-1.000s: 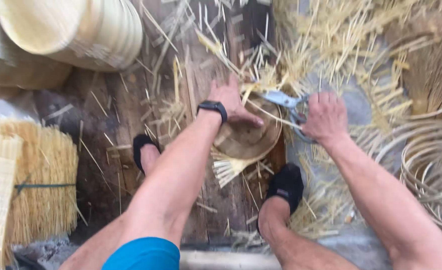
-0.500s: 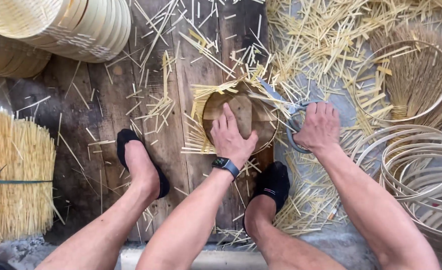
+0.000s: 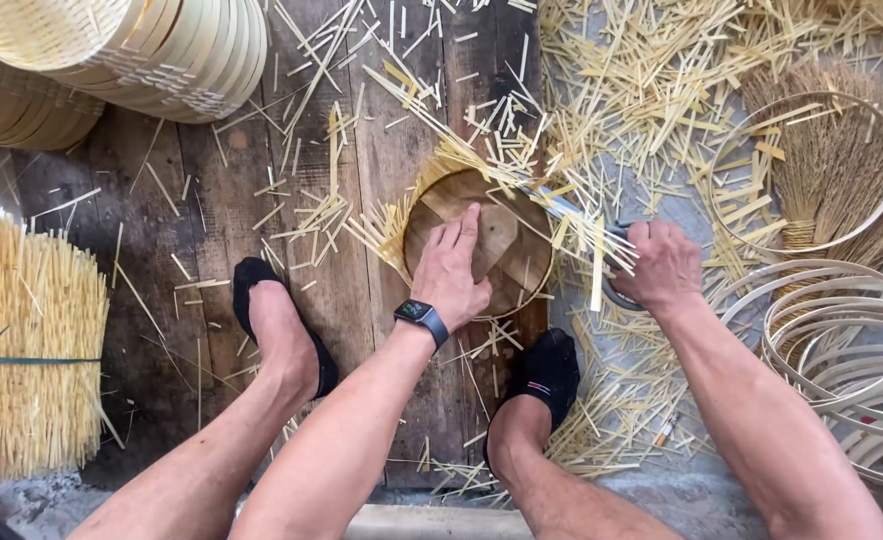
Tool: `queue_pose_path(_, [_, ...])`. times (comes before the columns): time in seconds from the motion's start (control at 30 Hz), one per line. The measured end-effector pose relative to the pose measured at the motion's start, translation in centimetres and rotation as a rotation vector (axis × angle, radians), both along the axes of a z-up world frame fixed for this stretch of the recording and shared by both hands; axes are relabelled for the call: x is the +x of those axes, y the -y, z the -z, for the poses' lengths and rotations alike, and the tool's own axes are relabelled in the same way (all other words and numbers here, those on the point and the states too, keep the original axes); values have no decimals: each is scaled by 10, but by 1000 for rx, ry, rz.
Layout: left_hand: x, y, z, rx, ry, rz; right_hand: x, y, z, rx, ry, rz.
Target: The recorder assembles the base of a bamboo steamer by positioning a bamboo mat over a circular mold and trimming the excess strips with scissors.
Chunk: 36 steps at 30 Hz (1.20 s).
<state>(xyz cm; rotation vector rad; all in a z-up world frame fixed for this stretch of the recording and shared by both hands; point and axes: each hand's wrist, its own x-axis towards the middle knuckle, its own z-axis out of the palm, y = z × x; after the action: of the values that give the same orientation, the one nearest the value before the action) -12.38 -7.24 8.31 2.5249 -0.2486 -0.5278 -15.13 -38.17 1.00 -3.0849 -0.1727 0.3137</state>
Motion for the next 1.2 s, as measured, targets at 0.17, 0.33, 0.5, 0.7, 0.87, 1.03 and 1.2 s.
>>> queue_pose_path(0.17, [5,-5,-10,-36,0,42,12,-22,0,-61,118,-10])
queue_pose_path(0.33, [11,-17,-9,-94,42,133,17,-7,1,-53,-8,-36])
queue_pose_path(0.5, [12,-15,-6,-67,38,211,19,-19,-1,-129,88,-100])
queue_pose_path(0.7, [23,-22,-6,-13,1,341,18,-3,24,-137,67,-108])
queue_pose_path(0.87, [27,-23,-8,23,-43,393,14,-10,16,-91,152,-127])
queue_pose_path(1.03, [30,-22,-15,145,-45,439,32,-35,-22,-80,-25,-25])
queue_pose_path(1.2, [3,5,-34,109,-64,78,23,-11,-24,-46,-166,-43])
